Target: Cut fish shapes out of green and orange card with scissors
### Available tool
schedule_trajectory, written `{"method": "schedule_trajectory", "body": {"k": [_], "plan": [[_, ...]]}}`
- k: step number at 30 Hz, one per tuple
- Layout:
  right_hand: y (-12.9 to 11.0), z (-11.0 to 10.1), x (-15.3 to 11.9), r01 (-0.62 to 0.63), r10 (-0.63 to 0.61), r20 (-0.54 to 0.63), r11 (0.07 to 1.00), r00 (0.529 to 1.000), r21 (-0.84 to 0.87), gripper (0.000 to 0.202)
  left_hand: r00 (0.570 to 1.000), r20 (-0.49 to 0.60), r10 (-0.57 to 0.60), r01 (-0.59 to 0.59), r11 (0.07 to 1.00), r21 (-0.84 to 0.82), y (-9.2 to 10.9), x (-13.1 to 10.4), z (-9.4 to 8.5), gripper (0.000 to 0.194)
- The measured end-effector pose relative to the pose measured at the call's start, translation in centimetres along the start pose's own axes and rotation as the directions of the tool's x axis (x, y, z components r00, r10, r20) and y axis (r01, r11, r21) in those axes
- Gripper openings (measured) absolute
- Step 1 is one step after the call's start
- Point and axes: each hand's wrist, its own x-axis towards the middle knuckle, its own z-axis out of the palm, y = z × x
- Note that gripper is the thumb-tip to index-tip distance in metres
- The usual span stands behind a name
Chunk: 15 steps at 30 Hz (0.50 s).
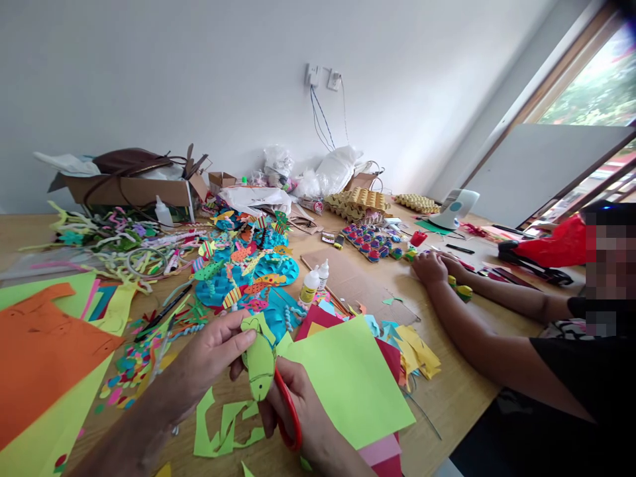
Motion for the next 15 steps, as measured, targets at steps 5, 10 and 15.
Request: {"method": "schedule_trajectory", "body": {"k": [5,10,15], "plan": [[0.27,-0.04,0.20,-0.002,0.002,0.007,0.999,1.000,0.054,0.055,0.995,-0.040,0.091,-0.079,0.970,0.229,0.56,0.06,-0.20,0.024],[0.72,-0.38,0.17,-0.002,0.000,0.042,0.999,0.999,0.044,0.059,0.998,-0.001,0.071,-0.067,0.944,0.322,0.62,0.53,-0.36,0.026],[0.62,-0.36,0.25,0.016,-0.020,0.047,0.997,0.999,0.078,0.060,0.998,-0.009,0.056,-0.051,0.954,0.294,0.07,0.56,-0.14,0.026]]}}
